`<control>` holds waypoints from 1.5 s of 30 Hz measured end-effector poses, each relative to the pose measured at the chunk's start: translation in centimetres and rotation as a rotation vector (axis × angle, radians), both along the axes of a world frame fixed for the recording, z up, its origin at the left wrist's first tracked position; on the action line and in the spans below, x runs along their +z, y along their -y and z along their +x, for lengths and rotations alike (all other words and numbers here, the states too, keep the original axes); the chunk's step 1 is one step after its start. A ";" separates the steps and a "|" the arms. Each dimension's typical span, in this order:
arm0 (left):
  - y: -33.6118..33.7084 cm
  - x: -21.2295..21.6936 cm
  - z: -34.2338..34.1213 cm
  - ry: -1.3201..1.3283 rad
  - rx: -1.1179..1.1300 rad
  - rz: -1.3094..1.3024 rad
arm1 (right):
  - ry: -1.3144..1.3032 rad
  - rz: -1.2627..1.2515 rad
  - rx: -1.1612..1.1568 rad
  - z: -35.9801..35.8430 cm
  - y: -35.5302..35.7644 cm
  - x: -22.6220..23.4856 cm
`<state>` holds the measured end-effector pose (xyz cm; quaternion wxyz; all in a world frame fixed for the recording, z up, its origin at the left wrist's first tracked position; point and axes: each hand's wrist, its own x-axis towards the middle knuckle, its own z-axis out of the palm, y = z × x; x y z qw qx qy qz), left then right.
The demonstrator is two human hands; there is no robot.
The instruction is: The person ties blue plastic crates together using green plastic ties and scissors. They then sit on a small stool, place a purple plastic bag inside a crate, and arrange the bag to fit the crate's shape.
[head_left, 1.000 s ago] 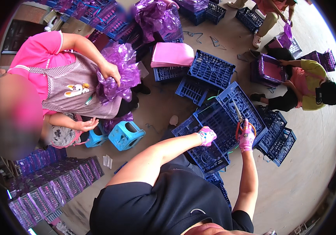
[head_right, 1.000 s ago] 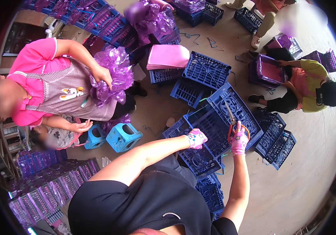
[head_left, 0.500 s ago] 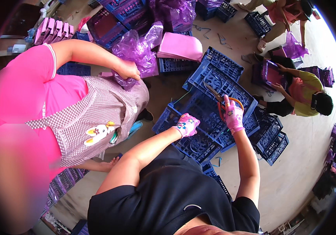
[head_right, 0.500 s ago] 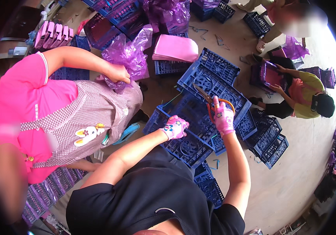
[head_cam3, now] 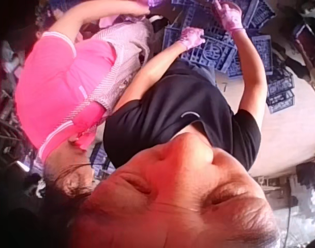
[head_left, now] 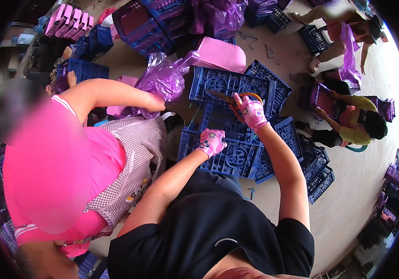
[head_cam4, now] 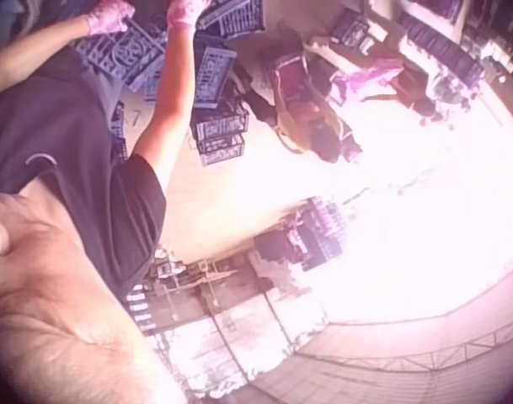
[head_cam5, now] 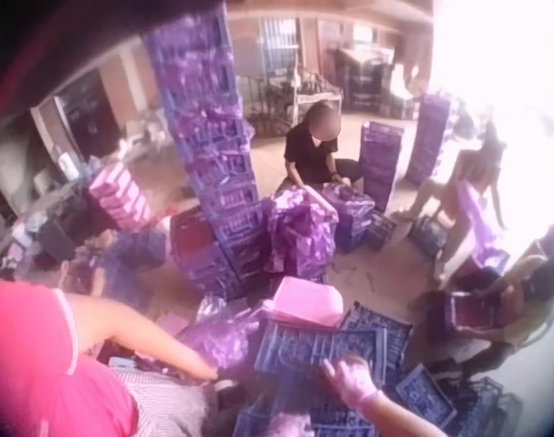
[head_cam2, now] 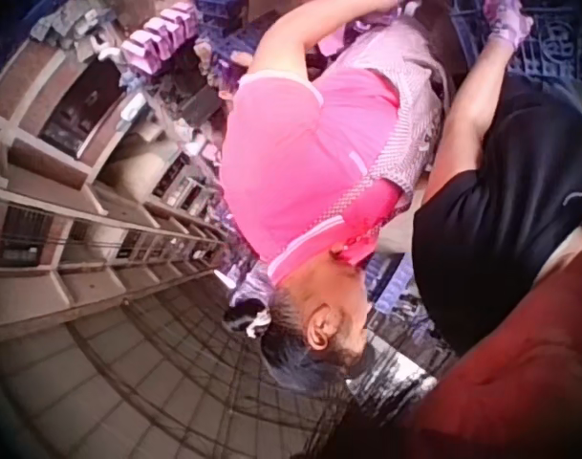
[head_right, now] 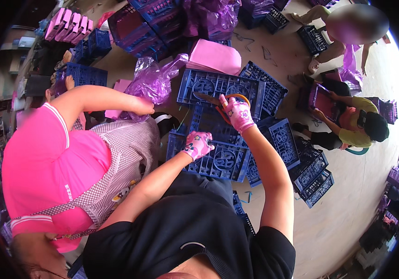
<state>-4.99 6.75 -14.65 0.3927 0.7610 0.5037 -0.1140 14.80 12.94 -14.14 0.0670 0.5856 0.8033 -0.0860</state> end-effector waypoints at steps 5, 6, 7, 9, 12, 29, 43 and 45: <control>-0.5 0.4 0.1 0.022 0.104 0.011 | -0.055 0.065 0.098 -0.1 -1.5 -1.3; -0.6 0.2 0.1 0.020 0.125 0.009 | -0.060 0.069 0.113 -0.2 -1.9 -1.5; -0.8 0.1 0.0 0.013 0.141 0.010 | -0.072 0.106 0.134 -0.4 -2.3 -1.8; -1.4 -0.2 -0.3 -0.001 0.171 0.016 | -0.104 0.103 0.149 -1.5 -3.6 -2.1; -1.2 -2.6 -1.6 0.027 0.214 0.093 | -0.192 0.185 0.213 -2.7 -4.8 -4.2; -14.3 -11.8 -23.5 -0.249 0.389 -0.003 | -0.758 -0.396 -0.050 -29.4 -21.9 -17.0; -23.0 -21.8 -26.8 -0.460 0.236 -0.008 | -1.382 -0.402 -1.072 -10.0 -8.2 -11.4; -23.2 -26.4 -29.3 -0.261 0.393 0.049 | -1.222 -0.320 -1.155 -6.4 -2.8 -14.6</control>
